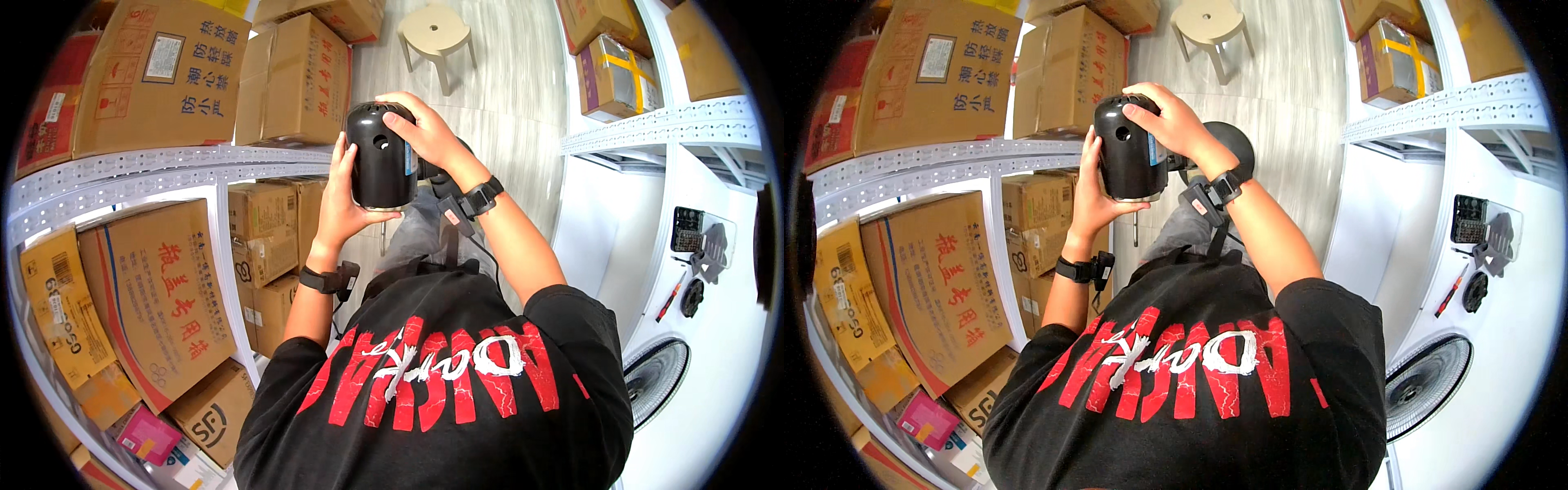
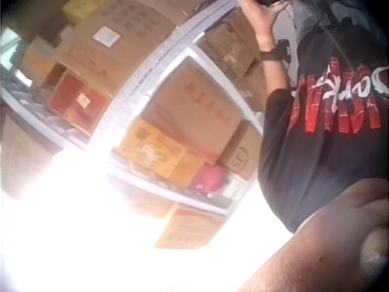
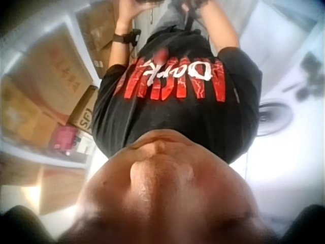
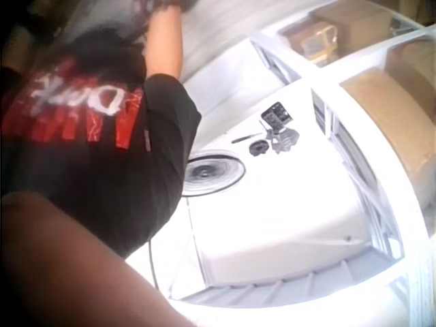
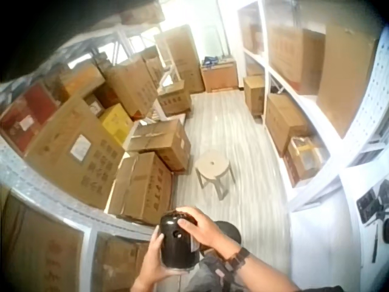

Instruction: The person assembles a standing fan in a storage room. They use a screwdriver to tighten screws on the fan's internal motor housing, then attach the black motor casing and finally secure the fan blade hub to the top of the motor shaft.

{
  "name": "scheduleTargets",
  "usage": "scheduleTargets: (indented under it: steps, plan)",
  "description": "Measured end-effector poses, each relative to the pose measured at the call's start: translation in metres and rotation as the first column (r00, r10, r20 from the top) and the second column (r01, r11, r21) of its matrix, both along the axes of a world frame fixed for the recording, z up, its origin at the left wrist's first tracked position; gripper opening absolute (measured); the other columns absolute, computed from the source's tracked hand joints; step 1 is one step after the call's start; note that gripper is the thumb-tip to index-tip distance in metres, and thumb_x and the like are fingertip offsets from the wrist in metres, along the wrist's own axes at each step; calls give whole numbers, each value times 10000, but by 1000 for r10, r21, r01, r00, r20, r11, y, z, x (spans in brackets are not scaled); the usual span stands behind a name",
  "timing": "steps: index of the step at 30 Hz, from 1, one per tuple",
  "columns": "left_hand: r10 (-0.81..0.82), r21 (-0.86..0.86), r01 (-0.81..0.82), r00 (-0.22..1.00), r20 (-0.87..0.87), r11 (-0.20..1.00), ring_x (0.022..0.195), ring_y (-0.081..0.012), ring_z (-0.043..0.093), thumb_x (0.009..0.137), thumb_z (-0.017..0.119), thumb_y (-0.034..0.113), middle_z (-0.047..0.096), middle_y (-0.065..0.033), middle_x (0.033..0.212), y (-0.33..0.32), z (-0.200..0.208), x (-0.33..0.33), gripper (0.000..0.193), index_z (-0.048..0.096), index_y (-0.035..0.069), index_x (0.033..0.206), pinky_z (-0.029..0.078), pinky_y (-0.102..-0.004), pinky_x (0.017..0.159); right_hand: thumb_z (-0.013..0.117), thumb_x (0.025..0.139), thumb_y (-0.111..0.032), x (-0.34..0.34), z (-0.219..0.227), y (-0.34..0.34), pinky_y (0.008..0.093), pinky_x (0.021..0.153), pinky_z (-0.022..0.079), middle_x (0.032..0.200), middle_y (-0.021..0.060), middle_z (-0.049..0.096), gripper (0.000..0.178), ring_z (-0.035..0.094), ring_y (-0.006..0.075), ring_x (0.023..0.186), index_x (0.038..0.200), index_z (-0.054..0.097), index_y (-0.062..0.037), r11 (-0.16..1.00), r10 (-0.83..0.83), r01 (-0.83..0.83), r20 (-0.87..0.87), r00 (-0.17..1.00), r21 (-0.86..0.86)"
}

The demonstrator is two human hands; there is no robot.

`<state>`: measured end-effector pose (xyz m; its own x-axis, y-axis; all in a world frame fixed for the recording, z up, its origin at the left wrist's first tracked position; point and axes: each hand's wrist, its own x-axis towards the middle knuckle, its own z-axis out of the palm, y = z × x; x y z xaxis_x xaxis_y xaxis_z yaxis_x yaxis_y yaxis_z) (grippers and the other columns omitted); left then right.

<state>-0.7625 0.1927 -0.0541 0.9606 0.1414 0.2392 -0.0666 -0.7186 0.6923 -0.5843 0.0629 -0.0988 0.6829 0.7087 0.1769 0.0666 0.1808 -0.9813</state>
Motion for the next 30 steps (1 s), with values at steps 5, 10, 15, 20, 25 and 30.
scheduleTargets:
  steps: [5, 10, 15, 20, 25, 30]
  plan:
    - [-18, 109, 20, 1000, -16, 994, 1469, -446, 257, 464, 986, 387, 101, -244, 1634, -3, -1, -3, 1375, 195, 108, 1554, 389, -515, 1135, 536, 1028, -428, 21, -24, 2, 280, 828, 487, 1002, 12, 640, 414, 585, 119, 923, 1199, 625, -61, 993, -117, 118, -255, 960, -10]
    - [33, 135, -24, 997, -64, 991, 1475, -433, 253, 470, 987, 372, 118, -241, 1633, -7, 2, -7, 1375, 191, 92, 1556, 373, -501, 1147, 536, 1011, -493, 24, -24, -2, 258, 636, 440, 887, -12, 585, 472, 522, 76, 765, 1184, 628, -63, 995, -87, 65, -354, 931, -74]
    - [26, 122, -24, 1000, -17, 992, 1482, -418, 245, 456, 987, 385, 140, -229, 1634, 0, -4, -6, 1388, 198, 77, 1554, 351, -497, 1159, 497, 1038, -478, 31, -6, 4, 268, 776, 469, 999, -11, 608, 458, 542, 79, 895, 1196, 623, -67, 981, -53, -23, -386, 921, -191]
    - [91, -134, -102, 992, -86, 986, 1470, -349, 305, 462, 989, 414, 131, -196, 1646, 0, -16, -10, 1503, 57, 51, 1584, 436, -455, 1090, 523, 1008, -529, 35, 1, 11, 301, 762, 480, 991, 3, 615, 495, 557, 99, 898, 1196, 629, -83, 977, 0, -95, -441, 897, -193]
    - [117, -188, -144, 982, -146, 972, 1384, -338, 430, 440, 982, 458, 217, -206, 1610, 0, -24, -16, 1524, 63, 28, 1577, 454, -453, 1073, 508, 968, -622, 42, -11, 22, 331, 778, 503, 1110, 37, 635, 618, 594, 140, 978, 1307, 587, -111, 971, 74, -164, -432, 899, -175]
    - [106, -174, -123, 989, -105, 977, 1389, -342, 424, 425, 971, 490, 227, -210, 1607, 4, -24, -13, 1531, 75, 31, 1578, 447, -452, 1077, 470, 953, -687, 52, -7, 28, 331, 783, 515, 1134, 34, 641, 692, 603, 133, 961, 1372, 546, -142, 932, 138, -276, -473, 870, -236]
